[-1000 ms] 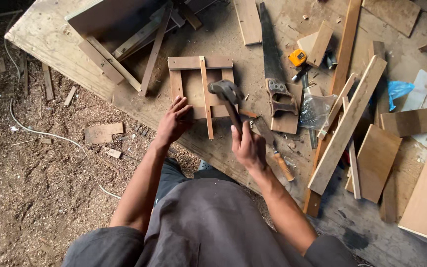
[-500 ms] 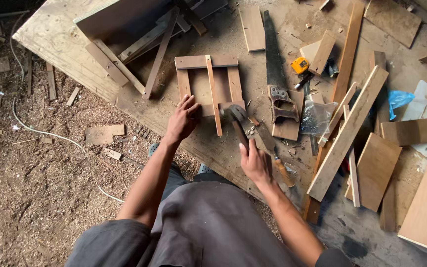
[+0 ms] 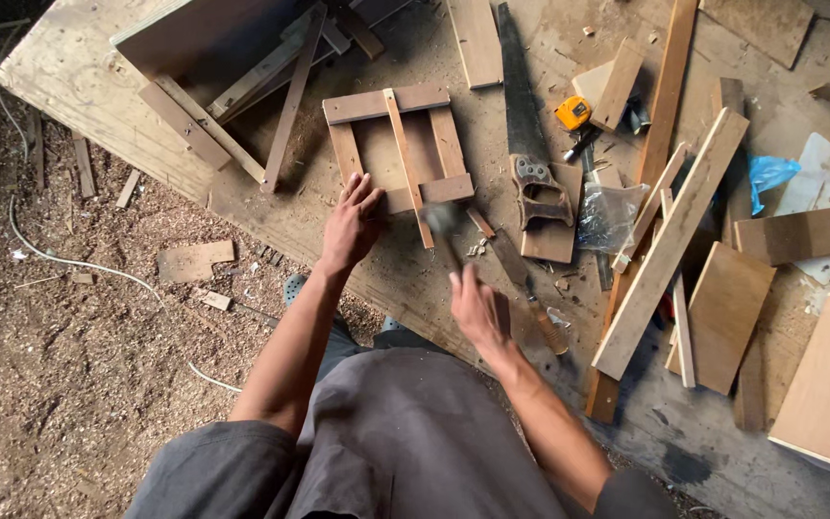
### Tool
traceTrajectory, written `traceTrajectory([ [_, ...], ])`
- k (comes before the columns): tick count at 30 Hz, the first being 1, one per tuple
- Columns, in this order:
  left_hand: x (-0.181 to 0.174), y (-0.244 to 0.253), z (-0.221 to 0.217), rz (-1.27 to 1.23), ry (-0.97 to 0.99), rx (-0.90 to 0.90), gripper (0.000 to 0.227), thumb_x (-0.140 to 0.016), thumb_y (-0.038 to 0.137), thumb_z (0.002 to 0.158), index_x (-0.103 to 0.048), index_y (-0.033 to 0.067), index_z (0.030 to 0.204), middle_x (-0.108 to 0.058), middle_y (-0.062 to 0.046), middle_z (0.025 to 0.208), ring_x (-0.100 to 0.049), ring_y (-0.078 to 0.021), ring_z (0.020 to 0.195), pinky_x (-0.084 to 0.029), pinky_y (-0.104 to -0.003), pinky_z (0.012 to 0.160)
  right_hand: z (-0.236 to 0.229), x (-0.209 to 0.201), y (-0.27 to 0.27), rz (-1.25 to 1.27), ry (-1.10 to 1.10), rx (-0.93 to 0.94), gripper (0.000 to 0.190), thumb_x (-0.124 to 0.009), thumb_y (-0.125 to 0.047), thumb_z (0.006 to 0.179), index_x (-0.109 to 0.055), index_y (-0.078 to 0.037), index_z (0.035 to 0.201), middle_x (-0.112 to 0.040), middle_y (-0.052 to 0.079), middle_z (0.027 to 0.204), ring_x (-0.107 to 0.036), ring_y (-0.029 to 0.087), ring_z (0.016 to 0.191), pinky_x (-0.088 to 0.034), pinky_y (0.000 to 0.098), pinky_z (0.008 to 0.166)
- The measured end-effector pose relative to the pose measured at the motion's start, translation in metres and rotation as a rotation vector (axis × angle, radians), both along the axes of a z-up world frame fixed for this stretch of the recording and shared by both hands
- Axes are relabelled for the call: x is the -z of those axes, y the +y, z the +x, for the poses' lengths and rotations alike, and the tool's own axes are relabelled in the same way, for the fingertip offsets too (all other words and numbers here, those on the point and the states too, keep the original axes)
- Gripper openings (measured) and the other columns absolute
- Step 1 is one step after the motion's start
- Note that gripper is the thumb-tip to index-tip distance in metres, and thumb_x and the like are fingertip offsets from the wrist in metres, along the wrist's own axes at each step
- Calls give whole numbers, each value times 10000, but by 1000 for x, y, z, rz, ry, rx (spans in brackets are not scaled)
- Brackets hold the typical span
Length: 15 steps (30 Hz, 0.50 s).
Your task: The person assembles a small wooden drawer by hammering nails into a frame and attaching a plywood panel. They use a hammer and a chisel to secure the pieces and adjust the fit of the drawer front.
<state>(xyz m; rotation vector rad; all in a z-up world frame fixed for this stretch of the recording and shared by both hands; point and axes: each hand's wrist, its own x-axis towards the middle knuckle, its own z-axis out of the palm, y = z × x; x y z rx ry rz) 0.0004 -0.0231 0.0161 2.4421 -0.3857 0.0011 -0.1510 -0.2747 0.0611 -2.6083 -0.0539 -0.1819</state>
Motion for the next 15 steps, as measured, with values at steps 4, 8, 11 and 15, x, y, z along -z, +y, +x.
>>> traceTrajectory([
  [4,6,1,11,103,-210,40,499,-735,166,922,-657,139,1414,-477,-107,1625,-349,-285,1565,-401,-396,1258,-1,22,-6,84,296,74,326,-497,-311,1079,-558,-8,1184,-555,134,468,-584,262,359,-387,398,301],
  [8,5,2,6,-25,-63,35,517,-744,170,876,-644,85,1376,-472,-156,1596,-349,-324,1528,-400,-402,1209,-19,17,-14,-194,-84,53,286,-517,-377,1079,-573,-97,1075,-605,159,556,-617,352,487,-409,437,377],
  [11,-9,3,7,-28,13,32,548,-766,206,843,-639,99,1365,-445,-142,1589,-329,-311,1515,-389,-412,1182,-11,8,-14,73,185,87,294,-475,-339,1070,-563,-59,1077,-602,128,482,-613,276,367,-411,431,313],
  [15,-17,-4,8,100,124,14,656,-798,301,822,-586,161,1427,-363,-64,1626,-260,-255,1527,-362,-476,1146,-9,2,-18,151,229,112,303,-461,-340,1082,-566,-55,1073,-593,99,488,-591,231,358,-406,380,309],
])
